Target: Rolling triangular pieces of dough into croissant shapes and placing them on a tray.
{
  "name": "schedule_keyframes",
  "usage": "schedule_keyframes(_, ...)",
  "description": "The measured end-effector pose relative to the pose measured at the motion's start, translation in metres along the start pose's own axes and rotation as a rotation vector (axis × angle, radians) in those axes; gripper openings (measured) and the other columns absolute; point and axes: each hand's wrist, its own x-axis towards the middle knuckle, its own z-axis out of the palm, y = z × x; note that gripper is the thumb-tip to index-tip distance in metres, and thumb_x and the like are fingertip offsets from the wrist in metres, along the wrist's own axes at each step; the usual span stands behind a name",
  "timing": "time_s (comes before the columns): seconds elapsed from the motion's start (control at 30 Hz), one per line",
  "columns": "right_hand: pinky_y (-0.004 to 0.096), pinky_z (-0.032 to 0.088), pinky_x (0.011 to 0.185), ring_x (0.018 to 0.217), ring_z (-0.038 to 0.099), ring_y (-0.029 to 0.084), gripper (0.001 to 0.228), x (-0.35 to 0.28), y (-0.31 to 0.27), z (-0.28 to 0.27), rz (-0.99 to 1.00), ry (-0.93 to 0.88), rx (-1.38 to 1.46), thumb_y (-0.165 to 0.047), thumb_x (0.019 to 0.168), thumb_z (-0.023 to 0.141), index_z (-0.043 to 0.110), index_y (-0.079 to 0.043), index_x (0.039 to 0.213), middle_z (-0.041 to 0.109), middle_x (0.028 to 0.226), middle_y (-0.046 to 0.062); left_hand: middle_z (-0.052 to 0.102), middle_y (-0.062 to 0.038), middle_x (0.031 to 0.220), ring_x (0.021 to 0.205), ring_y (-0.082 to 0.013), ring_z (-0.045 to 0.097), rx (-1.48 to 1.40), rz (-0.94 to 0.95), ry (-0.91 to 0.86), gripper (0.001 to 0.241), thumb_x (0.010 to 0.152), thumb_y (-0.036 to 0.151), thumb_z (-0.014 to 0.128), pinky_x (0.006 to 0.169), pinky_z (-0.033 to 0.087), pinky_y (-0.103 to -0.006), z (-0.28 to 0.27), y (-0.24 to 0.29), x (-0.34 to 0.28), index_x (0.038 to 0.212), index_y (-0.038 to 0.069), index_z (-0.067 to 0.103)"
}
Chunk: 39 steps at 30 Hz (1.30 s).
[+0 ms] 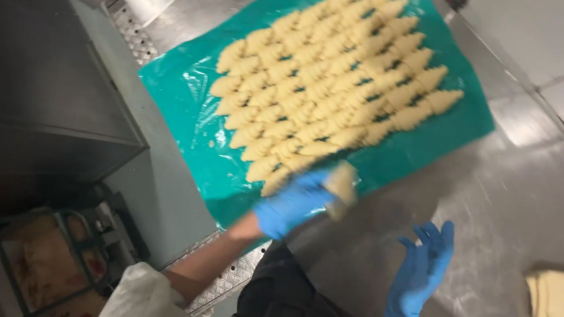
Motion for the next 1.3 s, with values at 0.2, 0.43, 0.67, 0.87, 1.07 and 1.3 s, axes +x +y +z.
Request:
schedule_keyframes(0.2,0.041,0.05,0.1,0.128,0.055,0.021,0.058,0.006,0.028,-0.011,-0.046,0.087,0.002,-0.01,0.111,0.052,0.036,-0.007,0.167,0.054,0.144,0.007,0.066,-0.008,0.133,0.111,-0.0166,0.065,0.539,0.3,0.657,0.066,0.087,-0.004,0.068,0.093,0.058,-0.0314,-0.21,0.152,-0.023,0.151,0.004,0.052)
schedule_keyframes(0.43,0.04,0.051,0.101,0.128,0.057,0.022,0.056,0.008,0.025,-0.021,-0.081,0.157,-0.021,-0.01,0.113,0.05,0.037,-0.007,0.167,0.057,0.144,0.007,0.066,-0.009,0.13,0.117,-0.0181,0.064,0.808,0.34,0.684,0.054,0.084,-0.006,0.076,0.104,0.052,-0.0312,-0.299,0.166,-0.004,0.136,0.004,0.063)
schedule_keyframes(0.67,0.041,0.051,0.102,0.128,0.057,0.023,0.055,0.004,0.023,-0.03,-0.092,0.203,-0.066,-0.009,0.113,0.048,0.037,-0.006,0.167,0.057,0.142,0.007,0.059,-0.008,0.133,0.125,-0.0196,0.06,0.773,0.329,0.627,0.055,0.086,-0.006,0.076,0.109,0.049,-0.0309,-0.303,0.148,-0.002,0.138,0.006,0.064)
schedule_keyframes(0.87,0.037,0.053,0.1,0.121,0.057,0.017,0.053,0.006,0.03,-0.042,-0.086,0.27,-0.212,-0.006,0.109,0.054,0.043,-0.004,0.161,0.059,0.134,0.006,0.046,-0.015,0.15,0.137,-0.028,0.047,1.152,0.322,0.633,0.059,0.089,0.004,0.069,0.112,0.044,-0.0386,-0.31,0.137,-0.006,0.147,0.005,0.055)
schedule_keyframes(1.07,0.036,0.051,0.094,0.105,0.065,0.026,0.005,0.001,0.014,-0.142,-0.302,0.397,-1.033,-0.005,0.107,0.066,0.067,-0.01,0.109,0.067,0.112,0.011,0.032,-0.018,0.171,0.149,-0.0266,0.04,0.869,0.187,0.571,0.091,0.099,0.006,0.056,0.123,0.033,-0.0358,-0.255,0.141,-0.004,0.171,0.007,0.0)
schedule_keyframes(1.3,0.052,0.043,0.112,0.129,0.05,0.043,0.054,0.05,-0.047,-0.232,-0.405,0.44,-1.432,-0.022,0.1,0.075,0.055,-0.001,0.146,0.058,0.137,0.022,0.038,-0.023,0.167,0.152,-0.0347,0.041,1.246,0.989,0.946,0.048,0.121,-0.002,0.056,0.126,0.032,-0.0475,-0.173,0.078,-0.003,0.16,-0.006,0.029)
